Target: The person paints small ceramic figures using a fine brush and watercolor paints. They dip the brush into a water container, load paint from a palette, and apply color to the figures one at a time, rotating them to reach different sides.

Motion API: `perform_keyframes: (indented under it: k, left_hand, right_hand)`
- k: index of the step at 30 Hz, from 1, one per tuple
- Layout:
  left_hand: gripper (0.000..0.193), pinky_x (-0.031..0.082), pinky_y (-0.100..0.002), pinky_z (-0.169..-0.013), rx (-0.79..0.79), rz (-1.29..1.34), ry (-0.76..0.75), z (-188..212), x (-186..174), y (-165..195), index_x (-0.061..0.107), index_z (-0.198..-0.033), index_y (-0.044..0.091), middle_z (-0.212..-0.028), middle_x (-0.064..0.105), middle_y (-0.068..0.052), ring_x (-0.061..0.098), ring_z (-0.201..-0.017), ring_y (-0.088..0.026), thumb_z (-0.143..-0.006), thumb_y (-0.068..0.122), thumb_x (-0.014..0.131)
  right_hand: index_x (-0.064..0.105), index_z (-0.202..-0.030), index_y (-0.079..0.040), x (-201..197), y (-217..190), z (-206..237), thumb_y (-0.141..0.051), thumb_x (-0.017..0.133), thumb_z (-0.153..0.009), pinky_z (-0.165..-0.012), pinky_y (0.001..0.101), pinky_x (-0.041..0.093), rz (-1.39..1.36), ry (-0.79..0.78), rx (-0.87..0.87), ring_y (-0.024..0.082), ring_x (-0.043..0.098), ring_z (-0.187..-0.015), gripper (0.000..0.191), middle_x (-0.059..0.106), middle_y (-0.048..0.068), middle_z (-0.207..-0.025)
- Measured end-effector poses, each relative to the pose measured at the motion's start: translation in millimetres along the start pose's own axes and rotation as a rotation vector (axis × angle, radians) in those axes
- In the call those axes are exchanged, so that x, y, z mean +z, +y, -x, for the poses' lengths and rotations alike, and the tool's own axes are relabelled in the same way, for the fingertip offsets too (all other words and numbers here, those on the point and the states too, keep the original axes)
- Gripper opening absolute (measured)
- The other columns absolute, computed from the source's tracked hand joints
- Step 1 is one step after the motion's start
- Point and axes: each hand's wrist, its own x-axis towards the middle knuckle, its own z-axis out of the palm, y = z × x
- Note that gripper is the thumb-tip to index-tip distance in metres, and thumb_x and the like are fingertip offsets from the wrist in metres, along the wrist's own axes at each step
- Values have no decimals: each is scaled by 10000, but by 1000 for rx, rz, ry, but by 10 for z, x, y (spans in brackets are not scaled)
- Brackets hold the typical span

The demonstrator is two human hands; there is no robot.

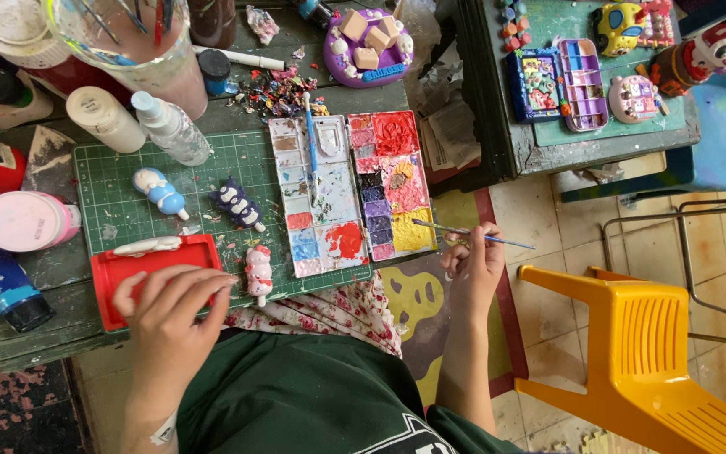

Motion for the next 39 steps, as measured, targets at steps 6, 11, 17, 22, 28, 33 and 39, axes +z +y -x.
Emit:
perform_keyframes:
  k: [6, 11, 17, 22, 28, 33, 39]
  left_hand:
    - [92, 293, -391, -1113, -71, -36, 13, 91, -102, -232, 731, -1031, 180, -1074, 737, 49, 657, -1065, -143, -945, 180, 764]
    - [97, 300, -373, -1128, -73, -69, 44, 192, -127, -375, 731, -1036, 177, -1083, 727, 53, 655, -1096, -147, -944, 172, 761]
    - [100, 303, -387, -1114, -59, -15, 24, 161, -91, -320, 728, -994, 173, -1105, 730, 56, 659, -1067, -150, -903, 148, 761]
    - [81, 298, -413, -1130, -41, 23, 11, 58, -90, -199, 730, -964, 173, -1057, 735, 49, 661, -1069, -159, -897, 133, 753]
    - [122, 245, -455, -1126, 33, 12, -21, 64, 29, 23, 765, -979, 214, -1023, 739, 67, 656, -1044, -163, -863, 179, 781]
    - [189, 246, -499, -1128, 104, 2, -71, -158, 90, 296, 775, -1037, 223, -1071, 694, 78, 604, -1141, -168, -851, 226, 808]
    - [326, 230, -560, -1130, 333, -71, -89, -553, 279, 706, 757, -1208, 200, -1346, 603, -22, 451, -1338, -251, -885, 239, 766]
  right_hand:
    - [489, -1124, -127, 63, -6, -9, -185, 508, -1120, -432, 198, 310, 7, -12, 0, 95, 543, -514, 61, 670, 111, -874]
    - [487, -1113, -116, 92, -15, -4, -184, 508, -1126, -441, 200, 318, 26, -16, -3, 93, 540, -518, 72, 673, 115, -875]
    - [477, -1096, -111, 145, 16, 5, -167, 515, -1120, -446, 203, 338, 91, -23, -9, 91, 532, -515, 71, 663, 114, -877]
    - [471, -1087, -110, 197, 25, 24, -157, 516, -1117, -451, 203, 352, 85, -56, -7, 85, 521, -512, 71, 670, 124, -878]
    - [489, -1112, -103, 67, -40, -91, -165, 513, -1126, -444, 207, 347, 49, -26, -65, 96, 546, -523, 67, 681, 139, -879]
    - [492, -1105, -107, -93, -76, -162, -184, 512, -1143, -463, 205, 353, 73, 28, -128, 116, 576, -542, 88, 685, 133, -897]
    - [502, -1133, -112, -66, 25, -123, -188, 515, -1120, -458, 205, 339, 48, 43, -59, 116, 569, -533, 79, 677, 135, -896]
